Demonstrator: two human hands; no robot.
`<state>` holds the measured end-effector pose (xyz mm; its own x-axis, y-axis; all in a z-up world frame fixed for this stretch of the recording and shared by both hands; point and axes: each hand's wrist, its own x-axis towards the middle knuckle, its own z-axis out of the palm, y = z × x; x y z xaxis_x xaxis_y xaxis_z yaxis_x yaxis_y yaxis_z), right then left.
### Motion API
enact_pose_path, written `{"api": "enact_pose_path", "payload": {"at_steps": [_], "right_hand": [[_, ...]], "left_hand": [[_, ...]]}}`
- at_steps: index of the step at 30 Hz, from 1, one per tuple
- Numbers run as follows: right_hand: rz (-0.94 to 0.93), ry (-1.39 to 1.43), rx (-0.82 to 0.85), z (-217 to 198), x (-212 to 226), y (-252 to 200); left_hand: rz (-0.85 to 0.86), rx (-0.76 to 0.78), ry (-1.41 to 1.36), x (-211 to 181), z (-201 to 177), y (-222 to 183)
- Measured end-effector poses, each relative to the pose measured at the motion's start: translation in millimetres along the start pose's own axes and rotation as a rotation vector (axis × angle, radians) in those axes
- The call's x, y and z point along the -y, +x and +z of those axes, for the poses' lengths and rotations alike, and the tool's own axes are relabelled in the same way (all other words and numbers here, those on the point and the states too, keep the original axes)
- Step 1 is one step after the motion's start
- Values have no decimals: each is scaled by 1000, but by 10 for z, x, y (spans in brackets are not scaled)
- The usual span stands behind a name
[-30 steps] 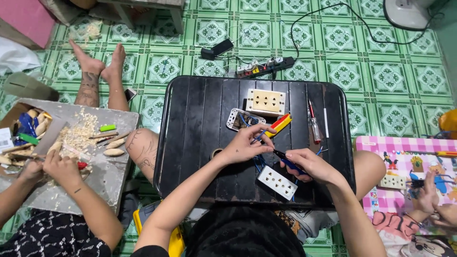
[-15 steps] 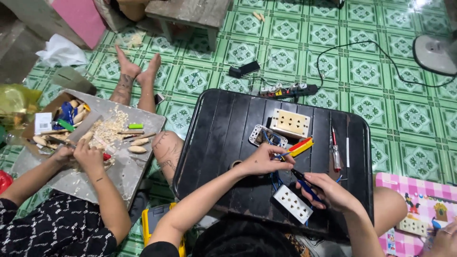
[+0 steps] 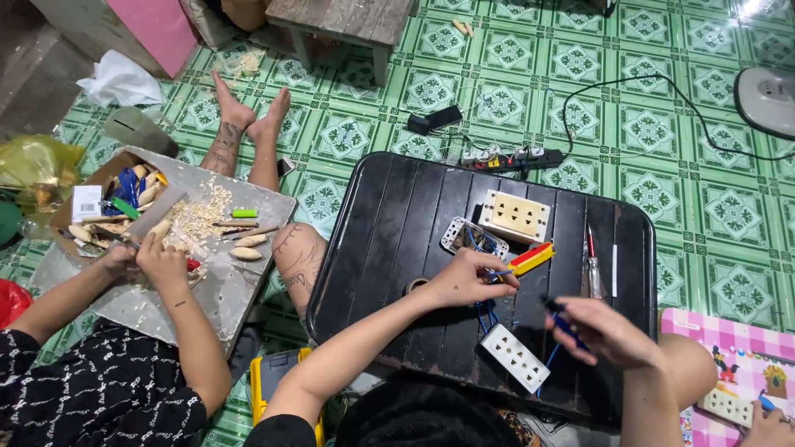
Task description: A person is wiring and assembling an electrical outlet box on a small table while sitting on the floor.
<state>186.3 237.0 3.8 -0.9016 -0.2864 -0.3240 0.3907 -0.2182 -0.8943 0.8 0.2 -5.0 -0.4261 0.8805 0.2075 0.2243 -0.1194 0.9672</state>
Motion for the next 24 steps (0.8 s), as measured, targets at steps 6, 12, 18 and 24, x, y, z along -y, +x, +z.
{"api": "enact_pose_path", "payload": {"at_steps": [6,12,18,24], "right_hand": [[-402,-21,-520,-56,243,178],[-690,31,-975,114,205,488],[-715,-340,-1067,12,59,443],[-961,-1020,-1231,-267,-36,383]], "left_hand": [[157,123,266,165,28,-11],[263,144,477,418,94,-38],[305,170,648,499,163,-51],[356,124,906,650,225,-113]]}}
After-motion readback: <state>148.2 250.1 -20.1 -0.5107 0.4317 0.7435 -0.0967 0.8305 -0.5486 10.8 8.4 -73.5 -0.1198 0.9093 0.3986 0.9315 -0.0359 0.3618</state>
